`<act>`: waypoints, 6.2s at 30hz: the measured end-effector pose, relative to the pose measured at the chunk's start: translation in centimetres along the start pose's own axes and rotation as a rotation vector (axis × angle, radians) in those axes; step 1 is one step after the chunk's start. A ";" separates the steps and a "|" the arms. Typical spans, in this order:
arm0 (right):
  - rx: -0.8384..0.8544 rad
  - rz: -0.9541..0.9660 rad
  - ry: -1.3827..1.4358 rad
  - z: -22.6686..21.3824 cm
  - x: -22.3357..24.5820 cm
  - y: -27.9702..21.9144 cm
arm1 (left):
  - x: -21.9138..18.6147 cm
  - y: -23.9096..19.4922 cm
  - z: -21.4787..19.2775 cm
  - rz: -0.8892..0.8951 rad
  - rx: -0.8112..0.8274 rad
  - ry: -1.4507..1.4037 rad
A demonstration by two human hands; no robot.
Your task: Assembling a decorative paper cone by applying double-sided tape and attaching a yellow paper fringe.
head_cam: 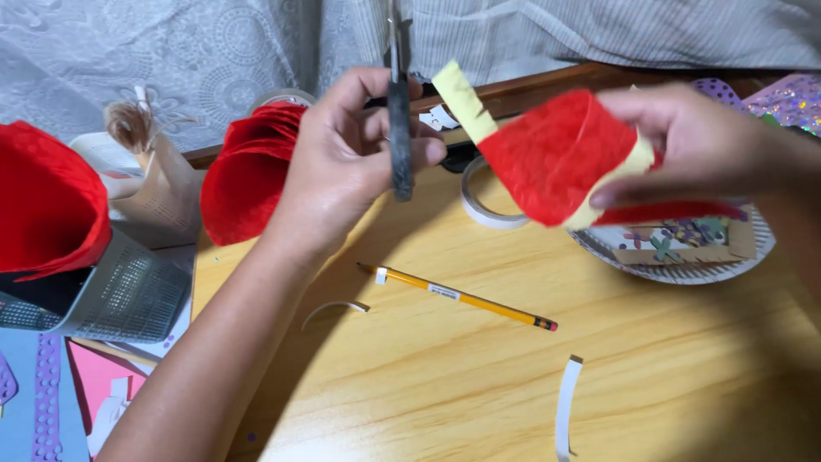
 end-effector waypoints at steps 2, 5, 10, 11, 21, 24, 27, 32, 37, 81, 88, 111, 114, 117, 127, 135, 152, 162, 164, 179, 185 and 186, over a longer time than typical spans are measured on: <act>-0.018 0.064 0.012 1.7 -0.6 -1.8 | 1.0 -0.4 1.0 -0.012 -0.030 -0.024; 0.012 -0.083 0.012 2.9 -2.6 -3.2 | 2.2 -0.7 2.1 -0.121 -0.057 -0.009; 0.012 -0.045 0.040 4.7 -4.9 -4.1 | 4.3 -1.2 3.2 -0.156 -0.121 0.000; 0.016 -0.044 0.043 4.9 -4.7 -3.9 | 4.3 -1.2 3.2 -0.159 -0.124 0.001; 0.214 -0.118 0.425 5.3 -2.7 -1.0 | 5.7 -1.3 3.2 -0.150 -0.067 0.062; 0.140 -0.228 0.241 6.3 -1.4 0.7 | 5.9 -1.2 3.2 -0.134 -0.096 0.052; -0.021 -0.265 -0.078 8.8 0.9 1.2 | 5.7 -1.3 3.2 -0.106 -0.133 0.095; -0.190 -0.129 -0.491 10.0 1.6 0.6 | 5.0 -1.1 2.8 -0.084 -0.161 0.192; -0.213 -0.158 -0.103 7.7 1.0 0.6 | 3.5 -0.8 2.2 -0.201 -0.034 0.123; 0.100 0.077 -0.120 1.2 -2.2 1.9 | -3.4 -2.2 0.8 -0.659 0.847 1.541; 0.153 -0.052 -0.128 1.7 -2.4 1.6 | -2.5 -2.0 1.1 -0.586 0.822 1.515; -0.008 -0.041 -0.260 3.8 -0.8 1.0 | -2.2 -2.1 1.5 -0.526 0.750 1.482; -0.003 -0.001 -0.296 3.8 -0.7 1.1 | -2.2 -2.0 1.6 -0.542 0.756 1.482; 0.013 -0.014 -0.317 3.8 -0.6 1.1 | -2.1 -2.0 1.6 -0.545 0.756 1.479; 0.062 -0.111 -0.281 3.6 -0.6 1.1 | -1.4 -2.0 1.7 -0.503 0.765 1.456; 0.079 -0.077 -0.294 3.6 -0.5 1.1 | -1.4 -2.0 2.2 -0.518 0.760 1.446; 0.250 -0.093 -0.254 2.8 -0.5 0.9 | -1.2 -2.0 2.2 -0.526 0.774 1.452; 0.228 -0.125 -0.346 3.1 -0.3 0.7 | -1.5 -2.0 2.3 -0.567 0.793 1.476; 0.234 -0.114 -0.348 3.2 -0.3 0.6 | -1.4 -2.0 2.2 -0.564 0.799 1.479; 0.196 -0.192 -0.427 3.9 0.8 0.2 | -1.4 -1.9 2.4 -0.558 0.799 1.406; 0.151 -0.146 -0.529 4.3 1.0 0.0 | -1.0 -2.0 2.2 -0.510 0.801 1.390; 0.132 -0.194 -0.496 4.2 1.0 0.0 | -1.1 -1.9 2.2 -0.515 0.793 1.395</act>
Point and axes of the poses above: each hand's wrist, its own y-axis towards the middle knuckle, its own z-axis out of the palm, x = y × z, the point moved 2 cm from there along y, towards the middle knuckle, and after that the axes turned 3 degrees about -x, right-handed, at the moved point
